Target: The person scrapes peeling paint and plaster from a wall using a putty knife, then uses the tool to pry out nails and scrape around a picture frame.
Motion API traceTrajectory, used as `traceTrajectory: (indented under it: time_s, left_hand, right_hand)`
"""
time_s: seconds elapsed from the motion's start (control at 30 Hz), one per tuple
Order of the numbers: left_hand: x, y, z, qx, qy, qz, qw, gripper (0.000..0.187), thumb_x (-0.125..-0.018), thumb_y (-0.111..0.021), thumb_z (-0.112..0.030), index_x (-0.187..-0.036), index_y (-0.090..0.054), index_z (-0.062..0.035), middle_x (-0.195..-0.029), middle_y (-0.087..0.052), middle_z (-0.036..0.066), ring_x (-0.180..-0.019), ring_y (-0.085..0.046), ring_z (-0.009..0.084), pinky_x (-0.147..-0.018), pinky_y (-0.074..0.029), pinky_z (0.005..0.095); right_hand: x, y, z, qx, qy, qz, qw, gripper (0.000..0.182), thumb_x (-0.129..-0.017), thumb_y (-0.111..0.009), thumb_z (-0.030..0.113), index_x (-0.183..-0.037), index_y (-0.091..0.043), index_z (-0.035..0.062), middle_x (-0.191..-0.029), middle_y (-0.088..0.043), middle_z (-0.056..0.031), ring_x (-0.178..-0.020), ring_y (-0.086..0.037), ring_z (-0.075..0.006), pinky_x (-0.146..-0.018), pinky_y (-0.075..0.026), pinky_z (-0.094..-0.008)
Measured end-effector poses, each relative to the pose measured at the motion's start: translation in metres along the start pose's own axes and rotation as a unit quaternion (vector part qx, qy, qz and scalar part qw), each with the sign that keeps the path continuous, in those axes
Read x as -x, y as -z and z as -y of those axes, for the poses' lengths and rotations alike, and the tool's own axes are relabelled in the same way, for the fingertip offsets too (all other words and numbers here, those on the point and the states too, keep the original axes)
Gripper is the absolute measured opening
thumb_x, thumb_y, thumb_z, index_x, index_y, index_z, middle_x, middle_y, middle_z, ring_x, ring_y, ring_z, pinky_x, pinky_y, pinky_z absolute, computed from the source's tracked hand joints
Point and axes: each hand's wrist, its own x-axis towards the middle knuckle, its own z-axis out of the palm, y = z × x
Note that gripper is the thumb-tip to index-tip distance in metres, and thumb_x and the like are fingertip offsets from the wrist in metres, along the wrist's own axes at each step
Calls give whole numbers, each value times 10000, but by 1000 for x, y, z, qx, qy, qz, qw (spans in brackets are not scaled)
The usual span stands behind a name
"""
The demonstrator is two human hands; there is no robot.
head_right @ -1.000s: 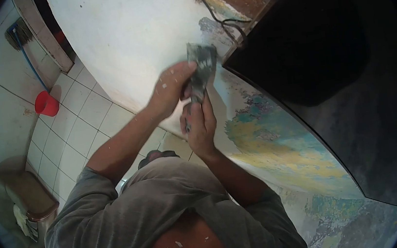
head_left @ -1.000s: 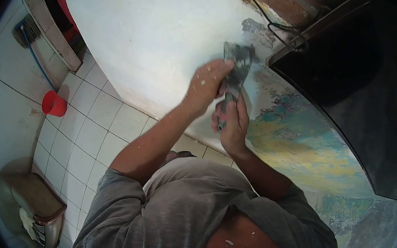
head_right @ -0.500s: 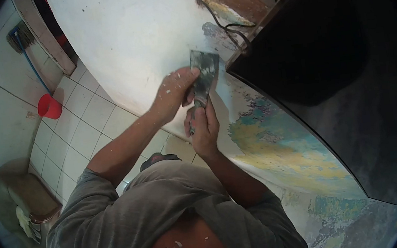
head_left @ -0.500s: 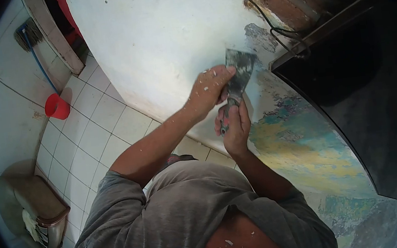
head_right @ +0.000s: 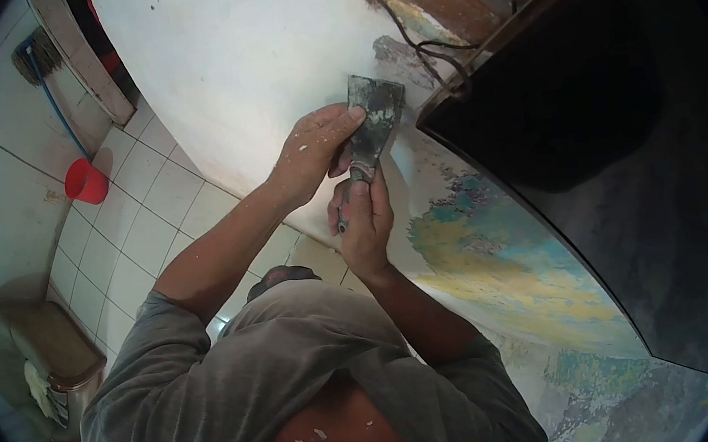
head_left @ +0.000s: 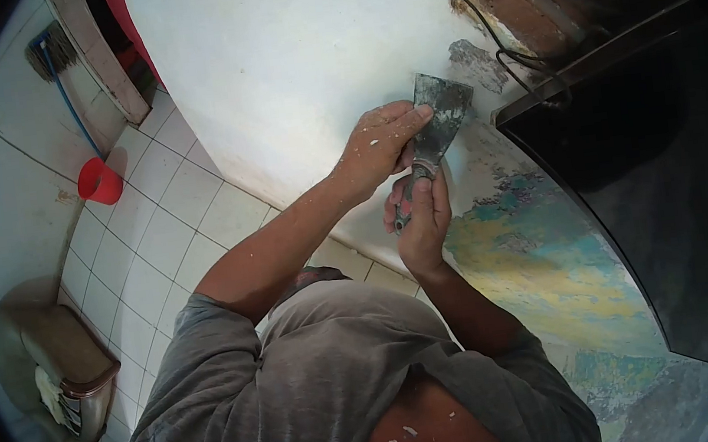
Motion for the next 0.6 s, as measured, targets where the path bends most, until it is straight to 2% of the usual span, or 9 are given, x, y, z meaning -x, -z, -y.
traceTrajectory:
  time_s: [0.07,0.13,0.2,0.27,0.33,0.37,0.47,0.53,0.6]
  left_hand:
    - [-2,3,-1,-5,-1,9,1000,411,-994,-600,-414,-743,-542,-93,-558,-470,-8,-503,-421,76,-479,-341,257]
    - [2,-2,11,22,21,20,999,416,-992,-599,-418,-746,-543,-89,-558,-472,-6,-503,-420,73,-478,-339,255]
    - [1,-2,10,-8,14,11,1000,412,-990,-603,-417,-750,-545,-88,-557,-470,-7,-501,-420,72,-471,-334,254]
    - [-4,0,0,1,-9,-6,1000,393,-985,-598,-451,-847,-587,-83,-603,-479,-19,-516,-406,62,-476,-323,236]
    - [-5,4,-4,-6,-7,13,1000,409,-983,-591,-467,-849,-590,-81,-612,-485,-15,-521,-416,66,-480,-329,235]
    - [-2,3,-3,-17,-6,13,1000,414,-984,-585,-470,-850,-591,-79,-614,-485,-14,-522,-420,69,-480,-331,234]
    - [0,1,9,-13,12,22,1000,421,-984,-578,-476,-850,-590,-77,-611,-482,-10,-524,-428,77,-478,-336,237]
    - [-1,-1,1,-28,-18,-7,999,420,-981,-584,-477,-850,-590,-78,-608,-477,-9,-524,-429,76,-476,-335,238]
    - [-3,2,-7,-18,-25,-20,999,411,-983,-584,-468,-862,-594,-75,-609,-481,-8,-524,-433,73,-474,-334,237]
  right_hand:
    - [2,4,-6,-2,12,18,1000,359,-1087,-319,241,-1348,-438,26,-920,-548,-61,-591,-460,-67,-454,-390,-208]
    - [11,6,-2,-16,-25,-8,1000,345,-1087,-323,225,-1340,-440,23,-952,-549,-61,-595,-454,-63,-461,-400,-209]
    - [5,4,4,-15,-30,-11,999,344,-1086,-325,216,-1347,-435,21,-970,-546,-59,-604,-454,-62,-462,-404,-211]
    - [4,3,2,-16,-43,-21,999,344,-1085,-328,207,-1354,-429,19,-988,-543,-57,-613,-454,-60,-462,-408,-214]
    - [-5,1,-5,-6,20,19,1000,382,-1083,-329,195,-1411,-397,11,-1053,-537,-62,-633,-460,-59,-462,-413,-216]
    - [-1,2,-3,-15,-11,4,1000,427,-1084,-328,202,-1463,-356,7,-1080,-530,-67,-638,-460,-58,-462,-411,-215]
    - [11,13,-10,1,-23,1,1000,448,-1084,-329,203,-1483,-335,1,-1058,-527,-64,-637,-456,-56,-468,-412,-213]
    - [1,12,-2,2,-38,-1,999,441,-1084,-328,206,-1472,-346,-1,-1059,-525,-66,-627,-454,-55,-468,-413,-212]
    - [-15,4,4,-1,-1,39,999,428,-1083,-322,193,-1463,-356,-2,-1076,-529,-68,-617,-454,-53,-469,-413,-211]
